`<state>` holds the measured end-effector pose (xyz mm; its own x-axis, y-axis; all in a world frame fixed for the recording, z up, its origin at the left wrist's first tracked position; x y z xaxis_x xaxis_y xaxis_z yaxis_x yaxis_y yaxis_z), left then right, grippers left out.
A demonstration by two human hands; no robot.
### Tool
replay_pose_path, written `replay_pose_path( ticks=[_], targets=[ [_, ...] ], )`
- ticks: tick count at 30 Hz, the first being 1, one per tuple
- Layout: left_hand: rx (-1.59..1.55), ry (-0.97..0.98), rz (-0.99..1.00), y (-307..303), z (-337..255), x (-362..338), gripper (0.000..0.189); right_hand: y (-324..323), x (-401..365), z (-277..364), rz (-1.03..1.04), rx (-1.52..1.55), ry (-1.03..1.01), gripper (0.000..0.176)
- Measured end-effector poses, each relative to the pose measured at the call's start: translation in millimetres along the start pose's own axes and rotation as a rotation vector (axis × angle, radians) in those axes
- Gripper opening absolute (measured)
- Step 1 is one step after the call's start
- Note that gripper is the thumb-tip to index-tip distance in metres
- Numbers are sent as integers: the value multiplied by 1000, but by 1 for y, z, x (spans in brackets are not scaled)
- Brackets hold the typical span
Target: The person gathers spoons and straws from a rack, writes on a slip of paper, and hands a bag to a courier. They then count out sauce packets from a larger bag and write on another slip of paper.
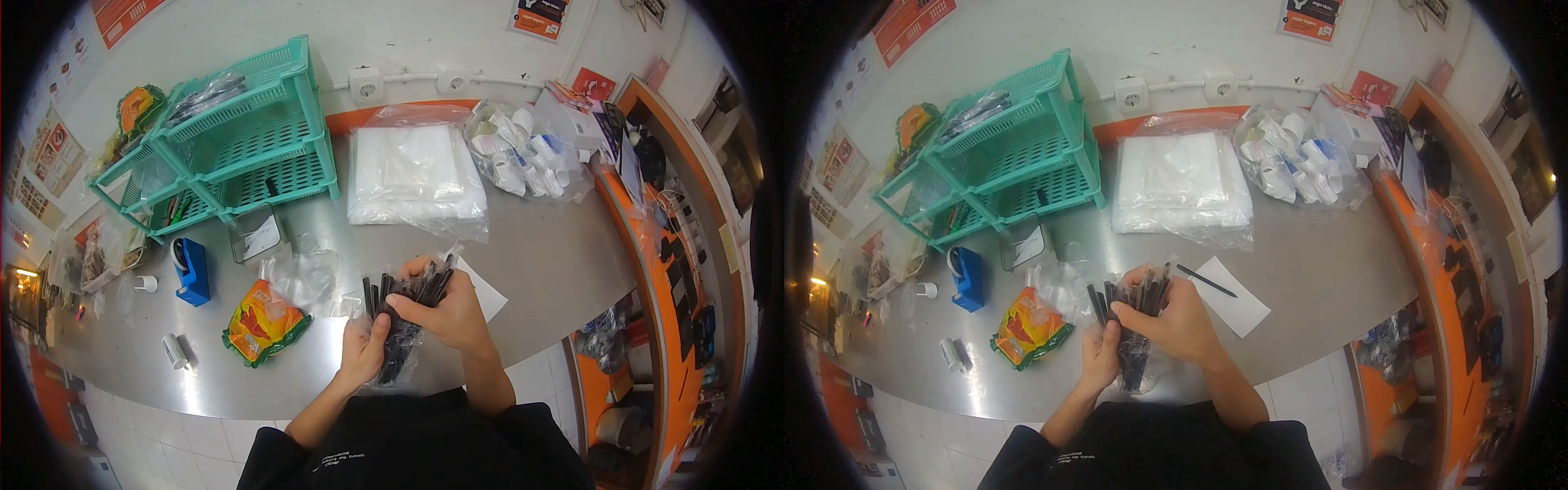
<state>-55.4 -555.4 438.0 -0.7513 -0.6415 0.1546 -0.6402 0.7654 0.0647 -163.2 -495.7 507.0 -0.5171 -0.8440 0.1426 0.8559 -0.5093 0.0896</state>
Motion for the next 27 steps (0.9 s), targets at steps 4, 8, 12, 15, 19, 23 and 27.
replay_pose_path(
  ticks=[4,8,12,15,19,23,27],
  targets=[
    [-9,1,-15,0,-3,0,34,0,2,-6,24,97,5,15],
    [53,-40,28,-3,1,-2,33,0,4,-3,28,88,-63,22],
    [1,-1,45,2,-1,0,35,2,3,-1,19,65,-98,25],
    [13,-16,56,0,2,-1,37,1,1,-7,40,17,4,26],
    [-13,73,-48,3,0,0,37,4,2,-10,-10,280,-32,26],
    [79,-18,126,-3,25,-3,33,8,3,-2,11,172,-19,24],
    [58,47,199,7,6,5,31,8,9,-22,69,108,78,19]
  ],
)
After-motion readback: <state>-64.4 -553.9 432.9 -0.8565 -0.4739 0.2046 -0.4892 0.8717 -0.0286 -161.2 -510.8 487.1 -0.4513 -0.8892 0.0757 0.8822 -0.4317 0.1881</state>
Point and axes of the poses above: each hand's wrist, its own x-axis towards the middle knuckle, its own y-axis out of the palm, z = x × y, the point moved 5 cm from there along x, towards the middle knuckle, and after that the axes turned 3 degrees about x, right-handed, at the moved point
